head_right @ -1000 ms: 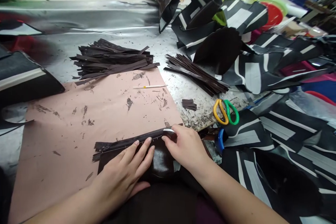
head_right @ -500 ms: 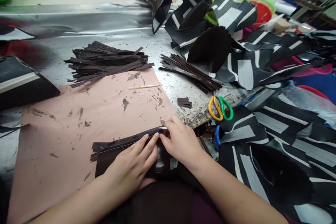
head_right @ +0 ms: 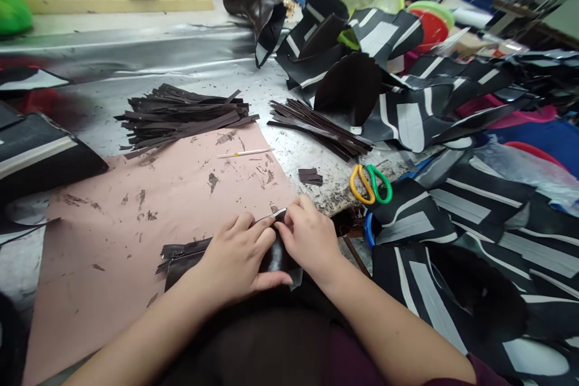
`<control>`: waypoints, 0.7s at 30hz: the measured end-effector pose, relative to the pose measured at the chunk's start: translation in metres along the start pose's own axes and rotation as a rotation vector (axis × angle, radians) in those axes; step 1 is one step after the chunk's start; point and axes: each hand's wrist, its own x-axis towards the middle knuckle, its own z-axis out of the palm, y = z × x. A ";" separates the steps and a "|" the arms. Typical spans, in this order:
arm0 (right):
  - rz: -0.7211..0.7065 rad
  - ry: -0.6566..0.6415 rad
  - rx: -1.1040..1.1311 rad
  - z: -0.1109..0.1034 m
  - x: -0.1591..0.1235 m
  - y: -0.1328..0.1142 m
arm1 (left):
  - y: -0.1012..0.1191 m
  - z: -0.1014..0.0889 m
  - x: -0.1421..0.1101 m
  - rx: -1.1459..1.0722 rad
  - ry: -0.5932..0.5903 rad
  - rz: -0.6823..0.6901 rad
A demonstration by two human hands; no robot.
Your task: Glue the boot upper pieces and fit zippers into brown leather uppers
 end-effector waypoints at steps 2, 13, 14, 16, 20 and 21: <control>-0.140 0.133 0.068 0.006 -0.010 -0.001 | 0.000 0.000 0.002 -0.024 0.004 -0.033; 0.487 0.044 -0.123 -0.044 0.033 0.112 | 0.005 0.023 -0.005 0.104 0.237 -0.107; 0.584 0.018 -0.140 -0.049 0.039 0.124 | 0.007 0.023 -0.005 0.115 0.236 -0.114; 0.636 -0.022 -0.097 -0.054 0.043 0.140 | 0.009 0.024 -0.006 0.133 0.231 -0.129; 0.697 -0.059 0.067 -0.051 0.030 0.149 | 0.010 0.024 -0.009 0.140 0.243 -0.152; 0.711 -0.065 0.123 -0.048 0.027 0.150 | 0.010 0.025 -0.010 0.134 0.242 -0.153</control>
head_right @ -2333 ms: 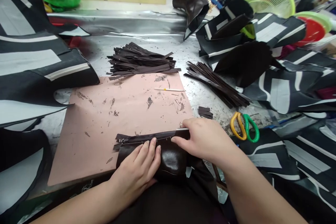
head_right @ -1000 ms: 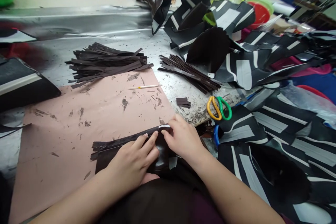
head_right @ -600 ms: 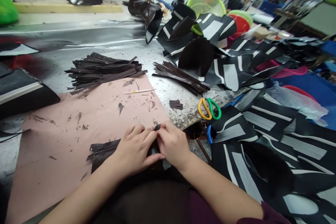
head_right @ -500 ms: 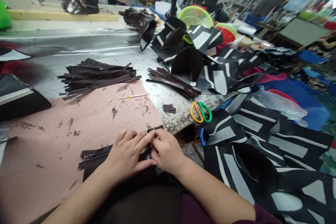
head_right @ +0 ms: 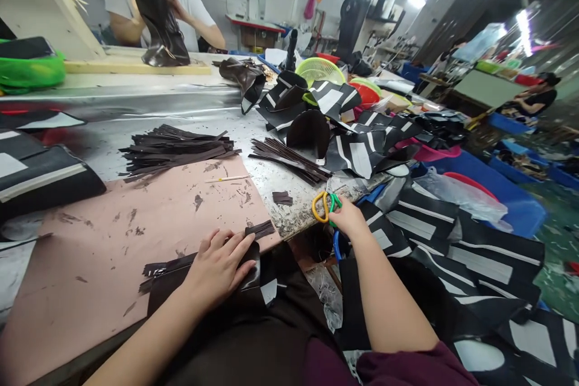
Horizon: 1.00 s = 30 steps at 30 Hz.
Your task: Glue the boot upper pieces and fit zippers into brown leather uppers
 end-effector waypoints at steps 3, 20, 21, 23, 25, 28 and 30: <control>0.035 -0.035 0.153 0.008 -0.001 0.007 | -0.001 0.001 -0.002 -0.013 -0.011 0.009; -0.190 -0.647 0.568 0.052 -0.161 0.015 | -0.001 -0.001 -0.008 -0.097 -0.025 0.011; -0.184 -0.702 0.538 0.052 -0.162 0.012 | -0.001 -0.001 -0.008 -0.098 -0.023 0.016; -0.198 -0.763 0.482 0.054 -0.160 0.004 | -0.001 -0.001 -0.008 -0.096 -0.016 0.023; -0.255 -0.775 0.435 0.058 -0.155 -0.005 | -0.002 -0.002 -0.007 -0.092 -0.006 0.029; -0.333 -0.757 0.355 0.064 -0.149 -0.017 | -0.003 -0.001 -0.007 -0.093 0.002 0.034; -0.346 -0.726 0.318 0.068 -0.147 -0.022 | -0.003 -0.001 -0.008 -0.097 0.001 0.035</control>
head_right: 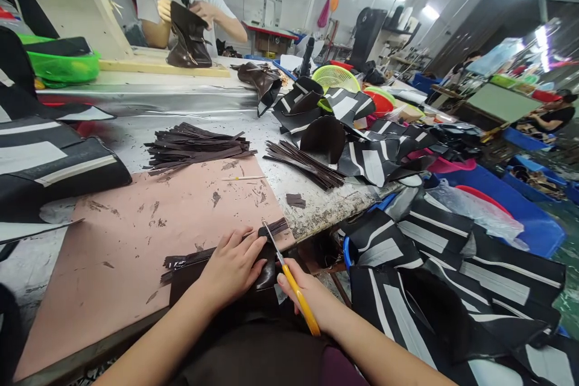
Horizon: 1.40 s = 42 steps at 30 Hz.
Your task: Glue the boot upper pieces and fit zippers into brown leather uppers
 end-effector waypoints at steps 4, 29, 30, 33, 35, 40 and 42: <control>0.011 0.065 0.018 0.007 0.005 0.001 | 0.000 0.001 0.000 -0.008 0.000 0.001; -0.055 0.531 -1.181 -0.100 0.033 0.014 | -0.001 -0.007 0.004 0.028 0.018 0.002; -0.075 0.540 -1.180 -0.095 0.028 0.020 | -0.002 -0.006 0.004 0.032 0.032 0.002; -0.076 0.509 -1.039 -0.091 0.014 0.034 | -0.006 -0.003 0.002 0.029 0.078 -0.070; -0.020 0.507 -0.911 -0.099 0.015 0.036 | -0.009 -0.002 0.006 0.027 0.066 -0.200; 0.125 0.651 -0.862 -0.147 0.051 0.019 | -0.012 -0.018 0.032 -0.076 -0.304 -0.464; 0.065 0.643 -0.921 -0.160 0.067 0.007 | -0.013 -0.026 0.041 -0.172 -0.423 -0.544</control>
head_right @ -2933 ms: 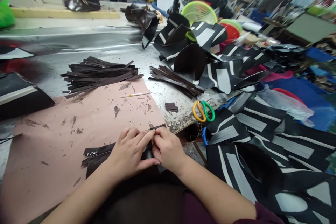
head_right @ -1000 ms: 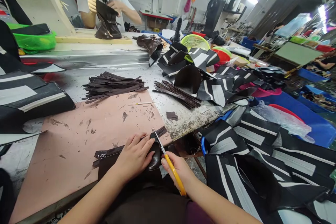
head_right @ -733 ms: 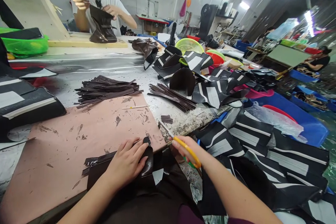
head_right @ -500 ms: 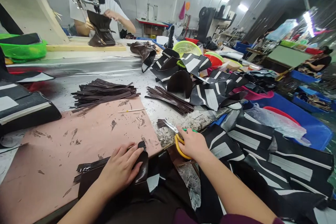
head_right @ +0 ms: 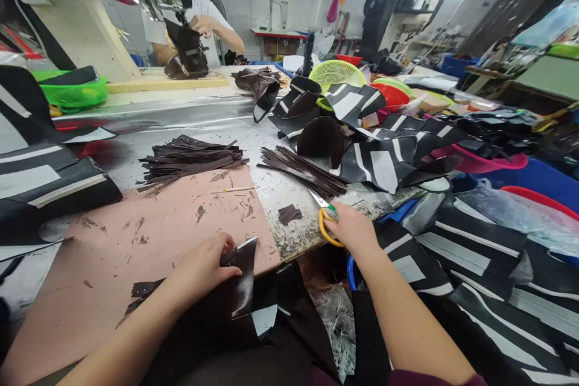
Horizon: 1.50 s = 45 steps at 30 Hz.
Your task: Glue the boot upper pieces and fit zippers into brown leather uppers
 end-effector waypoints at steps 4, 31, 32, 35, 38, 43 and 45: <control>-0.282 0.127 0.257 -0.009 0.003 -0.038 | 0.004 -0.010 -0.003 -0.186 -0.086 -0.044; -0.219 -0.195 1.618 -0.015 -0.079 -0.135 | 0.003 -0.013 -0.044 -0.572 0.082 0.123; -0.105 -0.291 1.731 -0.017 -0.076 -0.127 | 0.000 -0.015 -0.046 -0.553 0.059 0.108; -0.029 -0.390 1.605 -0.019 -0.072 -0.089 | -0.007 -0.022 -0.053 -0.453 0.014 0.079; -0.176 -0.371 0.986 -0.017 -0.081 -0.059 | -0.010 -0.029 -0.063 -0.342 -0.008 0.061; -0.511 -0.580 1.012 -0.010 -0.123 -0.093 | -0.003 -0.035 -0.077 -0.264 -0.035 0.088; -0.574 -0.670 1.092 -0.010 -0.137 -0.119 | -0.005 -0.037 -0.086 -0.322 -0.034 0.111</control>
